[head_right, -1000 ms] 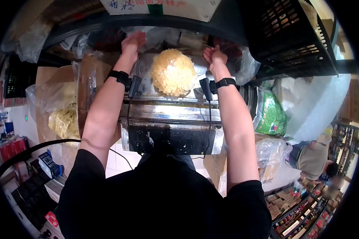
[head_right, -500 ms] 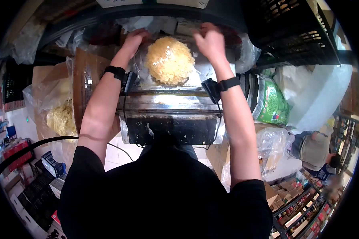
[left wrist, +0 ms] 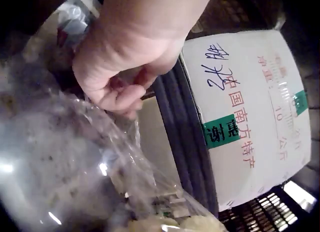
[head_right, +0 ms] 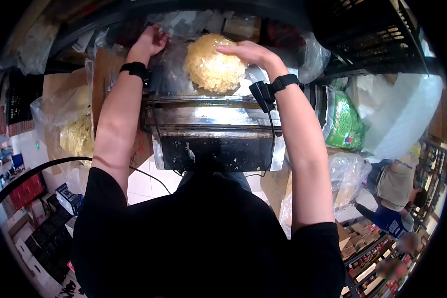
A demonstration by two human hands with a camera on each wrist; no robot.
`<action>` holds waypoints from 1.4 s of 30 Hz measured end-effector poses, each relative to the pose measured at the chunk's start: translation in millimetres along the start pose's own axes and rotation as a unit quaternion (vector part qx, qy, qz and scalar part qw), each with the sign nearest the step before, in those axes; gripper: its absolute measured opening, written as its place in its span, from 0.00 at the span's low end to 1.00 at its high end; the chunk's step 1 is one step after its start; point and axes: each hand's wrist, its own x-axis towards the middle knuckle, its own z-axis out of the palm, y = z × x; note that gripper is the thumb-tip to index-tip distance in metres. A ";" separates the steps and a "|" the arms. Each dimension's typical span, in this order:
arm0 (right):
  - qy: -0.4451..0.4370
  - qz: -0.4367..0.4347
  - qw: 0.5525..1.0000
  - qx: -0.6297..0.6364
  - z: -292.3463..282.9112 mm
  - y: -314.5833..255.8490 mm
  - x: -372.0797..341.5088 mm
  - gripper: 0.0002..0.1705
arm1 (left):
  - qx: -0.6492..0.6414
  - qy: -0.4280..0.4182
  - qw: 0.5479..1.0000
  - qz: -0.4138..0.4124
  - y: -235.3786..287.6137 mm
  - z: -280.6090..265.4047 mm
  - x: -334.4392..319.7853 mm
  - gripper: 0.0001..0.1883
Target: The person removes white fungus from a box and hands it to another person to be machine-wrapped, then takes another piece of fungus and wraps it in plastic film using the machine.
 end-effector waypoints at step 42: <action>0.302 -0.316 0.890 0.131 92.5 -5.9 -144.3 0.52 | 0.324 -0.188 0.719 0.585 -125.6 38.8 -252.6 0.43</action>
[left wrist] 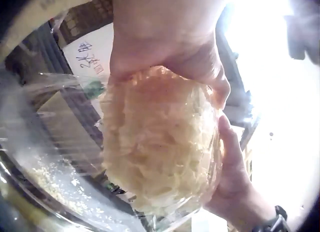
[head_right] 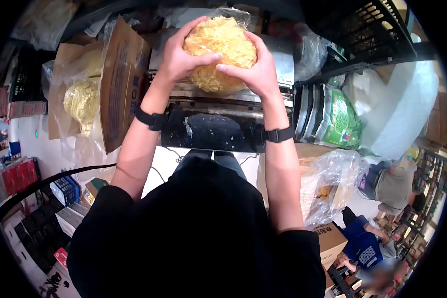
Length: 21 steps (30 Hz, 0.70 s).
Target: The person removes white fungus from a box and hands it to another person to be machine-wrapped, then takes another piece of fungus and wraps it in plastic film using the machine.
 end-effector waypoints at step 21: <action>-0.082 -0.018 0.991 -0.103 -0.1 -64.3 -156.2 0.52 | 0.030 -0.005 0.999 -0.029 108.9 -3.1 -164.2 0.51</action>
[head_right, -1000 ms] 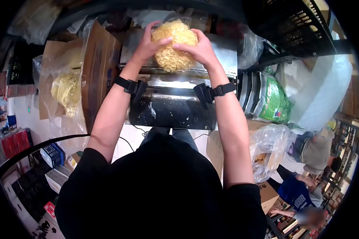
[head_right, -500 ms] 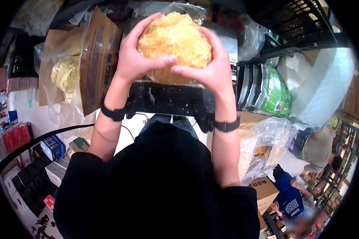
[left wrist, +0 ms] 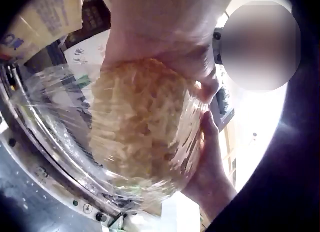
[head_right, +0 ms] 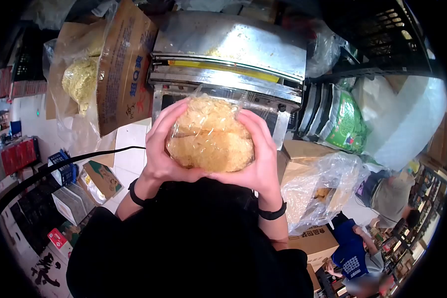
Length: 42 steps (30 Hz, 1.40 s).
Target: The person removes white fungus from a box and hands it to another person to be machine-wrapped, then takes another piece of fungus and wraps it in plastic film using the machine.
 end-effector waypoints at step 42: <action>0.141 0.373 0.913 -0.082 15.4 113.3 -17.1 0.33 | -0.037 -0.024 0.879 -0.475 -132.0 47.4 -40.4 0.41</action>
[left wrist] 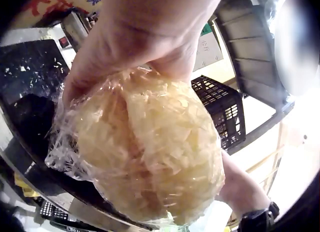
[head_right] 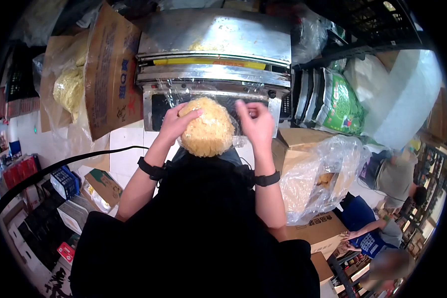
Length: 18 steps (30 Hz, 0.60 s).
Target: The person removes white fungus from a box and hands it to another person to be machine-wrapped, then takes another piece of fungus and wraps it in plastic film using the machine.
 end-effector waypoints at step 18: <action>0.028 0.104 0.937 0.333 56.7 42.5 39.9 0.18 | -0.010 0.096 0.995 0.008 -8.9 -0.4 -8.4 0.49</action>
